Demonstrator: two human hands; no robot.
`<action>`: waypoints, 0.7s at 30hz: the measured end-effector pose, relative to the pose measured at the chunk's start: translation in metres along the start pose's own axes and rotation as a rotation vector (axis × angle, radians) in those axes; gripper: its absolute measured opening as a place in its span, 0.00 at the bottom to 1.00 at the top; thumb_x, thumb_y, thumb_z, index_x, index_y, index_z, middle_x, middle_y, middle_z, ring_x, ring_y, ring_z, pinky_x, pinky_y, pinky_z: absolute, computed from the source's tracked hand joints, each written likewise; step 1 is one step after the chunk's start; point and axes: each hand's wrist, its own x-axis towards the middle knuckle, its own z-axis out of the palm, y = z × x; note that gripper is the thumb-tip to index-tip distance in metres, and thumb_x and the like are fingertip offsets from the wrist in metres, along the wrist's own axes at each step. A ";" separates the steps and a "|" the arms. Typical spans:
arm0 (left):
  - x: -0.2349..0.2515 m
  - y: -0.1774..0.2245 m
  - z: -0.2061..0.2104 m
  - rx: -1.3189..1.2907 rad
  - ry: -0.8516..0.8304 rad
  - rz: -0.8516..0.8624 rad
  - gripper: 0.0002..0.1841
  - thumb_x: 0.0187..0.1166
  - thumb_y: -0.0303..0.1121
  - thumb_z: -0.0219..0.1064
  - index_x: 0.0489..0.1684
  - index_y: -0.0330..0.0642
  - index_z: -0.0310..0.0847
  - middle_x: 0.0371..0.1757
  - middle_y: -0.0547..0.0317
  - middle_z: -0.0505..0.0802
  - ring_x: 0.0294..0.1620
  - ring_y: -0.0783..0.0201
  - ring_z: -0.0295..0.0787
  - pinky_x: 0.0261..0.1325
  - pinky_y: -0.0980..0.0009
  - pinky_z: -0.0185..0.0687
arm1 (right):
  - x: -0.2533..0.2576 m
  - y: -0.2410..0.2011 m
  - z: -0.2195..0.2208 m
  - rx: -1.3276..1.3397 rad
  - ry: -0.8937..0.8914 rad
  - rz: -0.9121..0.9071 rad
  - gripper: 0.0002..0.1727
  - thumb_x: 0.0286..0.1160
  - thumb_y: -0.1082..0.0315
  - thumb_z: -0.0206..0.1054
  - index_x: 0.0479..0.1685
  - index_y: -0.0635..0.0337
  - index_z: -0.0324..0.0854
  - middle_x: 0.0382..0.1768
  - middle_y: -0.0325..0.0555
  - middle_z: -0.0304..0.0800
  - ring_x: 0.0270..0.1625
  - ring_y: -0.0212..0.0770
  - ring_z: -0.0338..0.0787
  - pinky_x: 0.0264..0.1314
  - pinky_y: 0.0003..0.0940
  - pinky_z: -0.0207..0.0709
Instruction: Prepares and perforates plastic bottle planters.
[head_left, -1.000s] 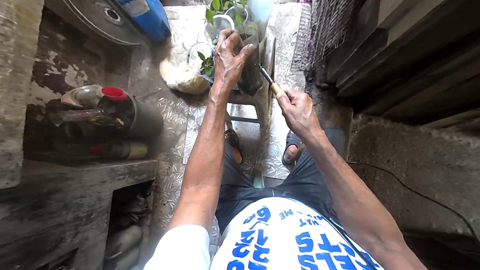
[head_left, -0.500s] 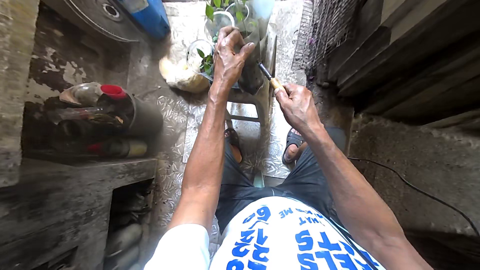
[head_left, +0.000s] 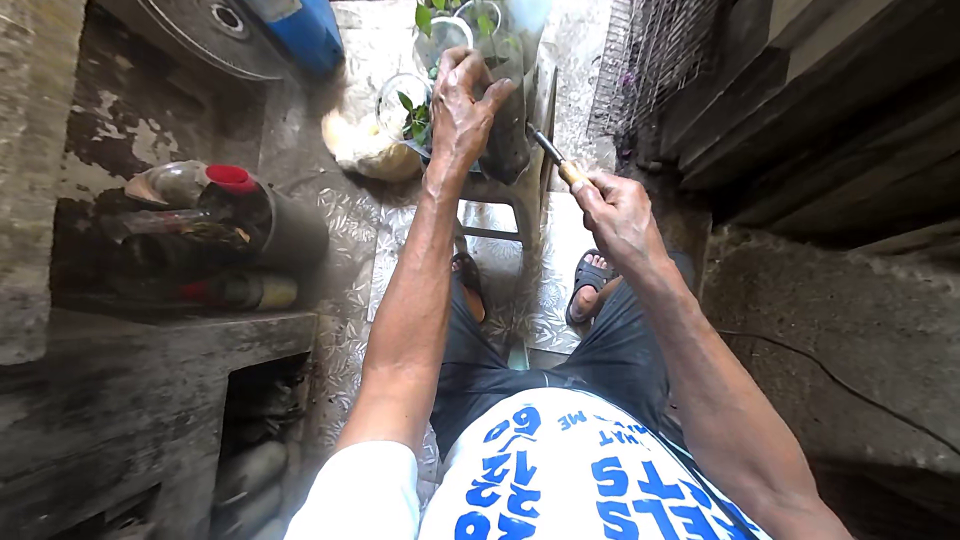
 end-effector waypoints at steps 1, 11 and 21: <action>0.000 0.000 0.001 0.014 0.002 -0.003 0.20 0.78 0.51 0.70 0.49 0.42 0.90 0.70 0.49 0.85 0.72 0.57 0.80 0.77 0.60 0.72 | -0.005 0.005 -0.002 0.014 0.003 0.009 0.20 0.91 0.52 0.55 0.51 0.55 0.88 0.24 0.40 0.77 0.24 0.38 0.75 0.32 0.43 0.72; -0.002 -0.018 -0.041 0.131 -0.176 0.274 0.21 0.79 0.42 0.67 0.62 0.36 0.80 0.60 0.45 0.91 0.60 0.56 0.90 0.67 0.57 0.84 | -0.031 0.027 -0.003 0.113 0.028 0.047 0.23 0.92 0.46 0.52 0.53 0.52 0.86 0.17 0.42 0.69 0.14 0.41 0.67 0.17 0.40 0.63; -0.004 -0.021 -0.056 0.289 -0.194 0.470 0.15 0.80 0.42 0.73 0.48 0.38 0.90 0.53 0.40 0.87 0.53 0.46 0.88 0.61 0.51 0.83 | -0.024 0.040 -0.003 0.148 0.030 0.077 0.20 0.93 0.50 0.53 0.54 0.54 0.86 0.16 0.41 0.69 0.14 0.38 0.67 0.19 0.38 0.64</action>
